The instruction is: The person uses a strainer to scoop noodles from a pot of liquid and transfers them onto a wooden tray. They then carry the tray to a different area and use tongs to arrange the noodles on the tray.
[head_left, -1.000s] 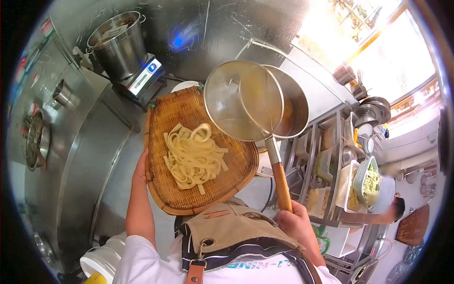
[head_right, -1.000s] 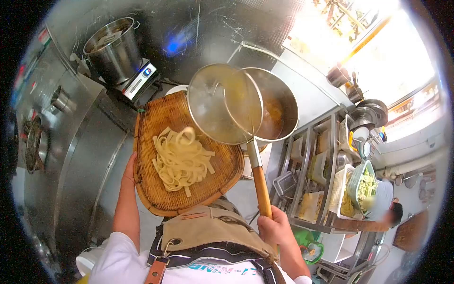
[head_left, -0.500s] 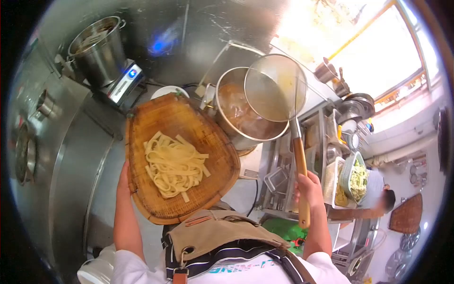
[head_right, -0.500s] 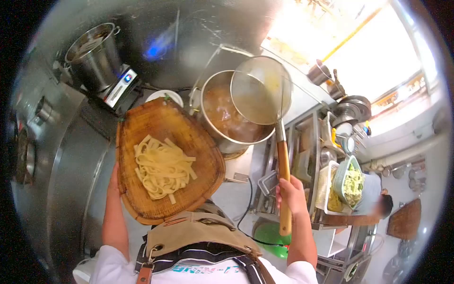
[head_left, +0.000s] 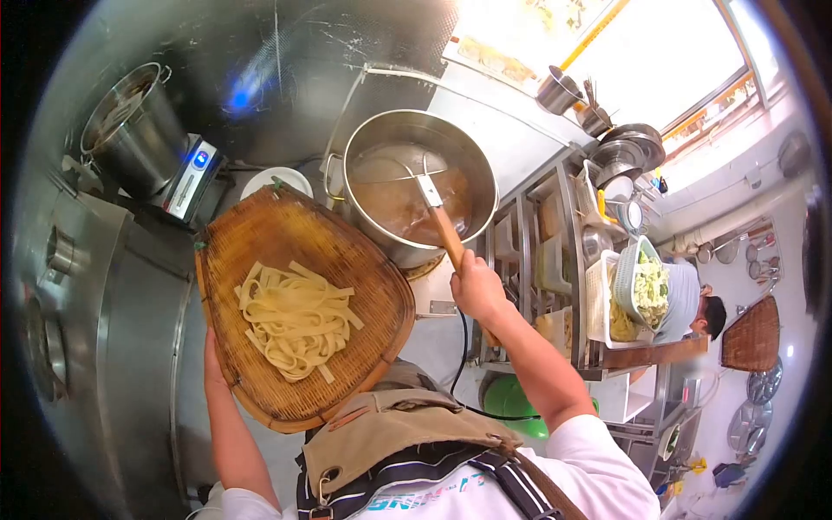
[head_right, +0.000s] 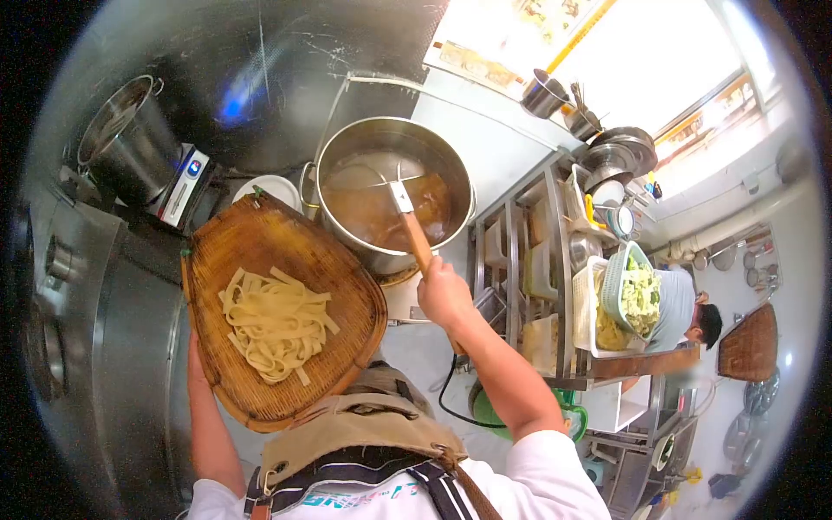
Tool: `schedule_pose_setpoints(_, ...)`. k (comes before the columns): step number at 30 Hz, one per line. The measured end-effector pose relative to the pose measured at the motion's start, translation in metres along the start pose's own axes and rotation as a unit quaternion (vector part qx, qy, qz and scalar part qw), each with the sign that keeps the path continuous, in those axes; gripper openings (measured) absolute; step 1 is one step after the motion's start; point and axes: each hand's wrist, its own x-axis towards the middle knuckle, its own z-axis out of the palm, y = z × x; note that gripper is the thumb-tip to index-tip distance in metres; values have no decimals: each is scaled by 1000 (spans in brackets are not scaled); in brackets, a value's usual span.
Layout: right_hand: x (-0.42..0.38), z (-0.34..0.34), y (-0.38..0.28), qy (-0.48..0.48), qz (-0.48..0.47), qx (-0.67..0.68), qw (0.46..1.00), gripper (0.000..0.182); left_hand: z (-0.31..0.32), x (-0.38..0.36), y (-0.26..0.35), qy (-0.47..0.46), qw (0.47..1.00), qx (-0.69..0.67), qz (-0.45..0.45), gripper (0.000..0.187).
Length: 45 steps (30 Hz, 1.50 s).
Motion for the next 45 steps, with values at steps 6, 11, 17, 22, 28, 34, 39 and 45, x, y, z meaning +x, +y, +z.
schedule_pose_setpoints(6,-6,-111,10,-107,-152,-219,958,41,-21,9,-7,6,1000,-5,-8,59)
schedule_pose_setpoints(11,16,-229,15,-189,-148,-263,935,32,17,-8,-2,30,999,32,12,60)
schedule_pose_setpoints(17,40,-233,28,-85,-152,-193,966,36,20,-10,-1,77,996,14,-32,65)
schedule_pose_setpoints(22,88,-119,90,-7,-195,-361,912,40,18,-7,-2,126,990,59,5,68)
schedule_pose_setpoints(28,119,-129,90,-255,-13,-249,934,22,23,-6,-3,132,991,23,-7,67)
schedule_pose_setpoints(34,138,-196,59,-456,296,126,830,20,27,-4,-6,146,989,6,-10,66)
schedule_pose_setpoints(39,133,-132,61,-510,325,330,725,21,30,-8,-2,161,987,18,-6,66)
schedule_pose_setpoints(45,75,-131,86,-476,301,570,598,22,36,-4,-2,164,986,33,-6,66)
